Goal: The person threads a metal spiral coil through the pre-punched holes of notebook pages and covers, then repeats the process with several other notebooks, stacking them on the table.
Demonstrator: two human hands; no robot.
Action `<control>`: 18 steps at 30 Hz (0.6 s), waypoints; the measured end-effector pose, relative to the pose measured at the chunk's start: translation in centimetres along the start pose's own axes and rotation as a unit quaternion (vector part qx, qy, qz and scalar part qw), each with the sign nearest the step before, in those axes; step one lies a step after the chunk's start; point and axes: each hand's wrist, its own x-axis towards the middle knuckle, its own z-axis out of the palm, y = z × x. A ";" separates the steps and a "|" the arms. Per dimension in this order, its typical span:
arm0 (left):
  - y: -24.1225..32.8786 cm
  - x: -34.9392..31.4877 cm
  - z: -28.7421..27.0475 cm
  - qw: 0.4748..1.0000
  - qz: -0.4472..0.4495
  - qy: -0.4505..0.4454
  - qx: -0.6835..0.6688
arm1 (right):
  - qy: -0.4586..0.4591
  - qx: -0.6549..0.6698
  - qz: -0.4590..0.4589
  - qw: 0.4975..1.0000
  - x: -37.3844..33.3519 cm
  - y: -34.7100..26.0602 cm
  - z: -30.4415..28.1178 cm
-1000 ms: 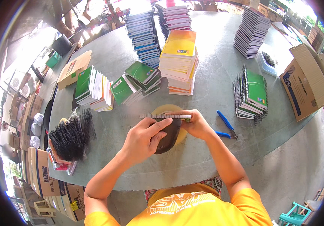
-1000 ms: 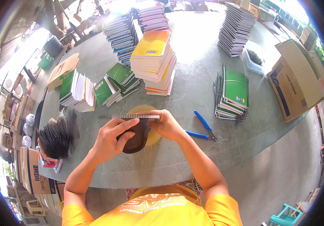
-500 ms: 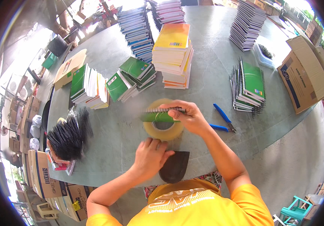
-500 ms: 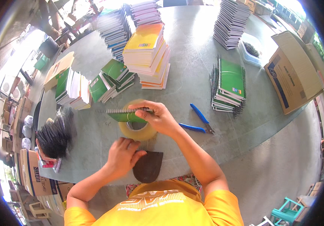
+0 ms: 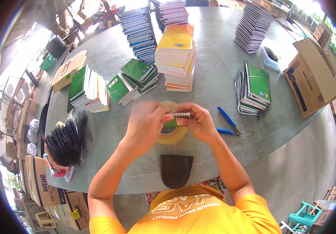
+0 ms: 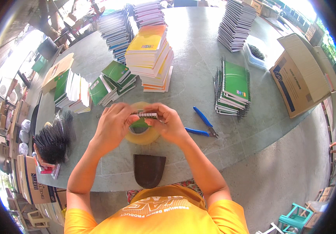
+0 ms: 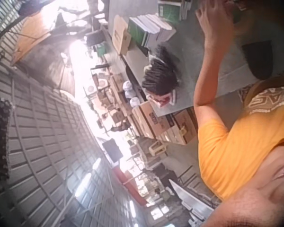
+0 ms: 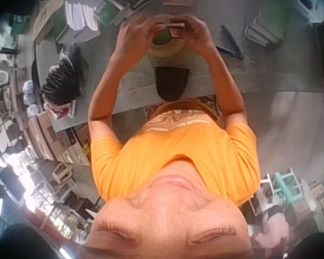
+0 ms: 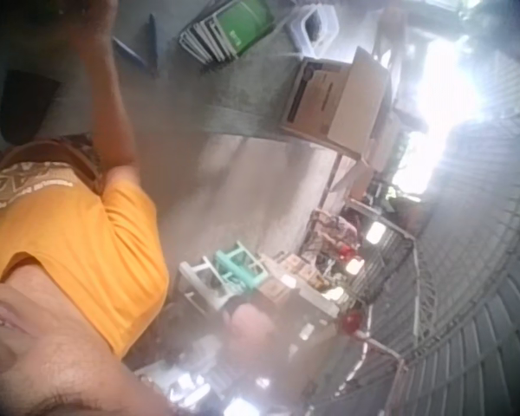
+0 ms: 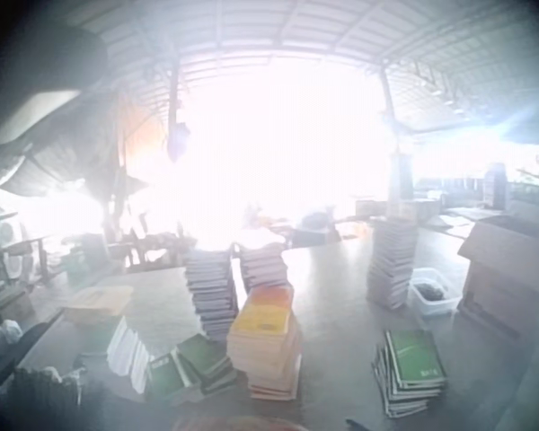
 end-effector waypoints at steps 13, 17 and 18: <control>0.7 1.8 1.9 0.993 0.017 -0.026 -0.111 | 0.047 -0.246 -0.075 0.965 -0.1 0.8 -0.9; 0.9 2.0 3.0 0.991 0.032 -0.045 -0.119 | 0.046 -0.261 -0.058 0.962 -0.3 0.5 -0.9; 1.0 2.1 3.0 0.991 0.037 -0.043 -0.123 | 0.046 -0.268 -0.055 0.961 -0.3 0.7 -1.1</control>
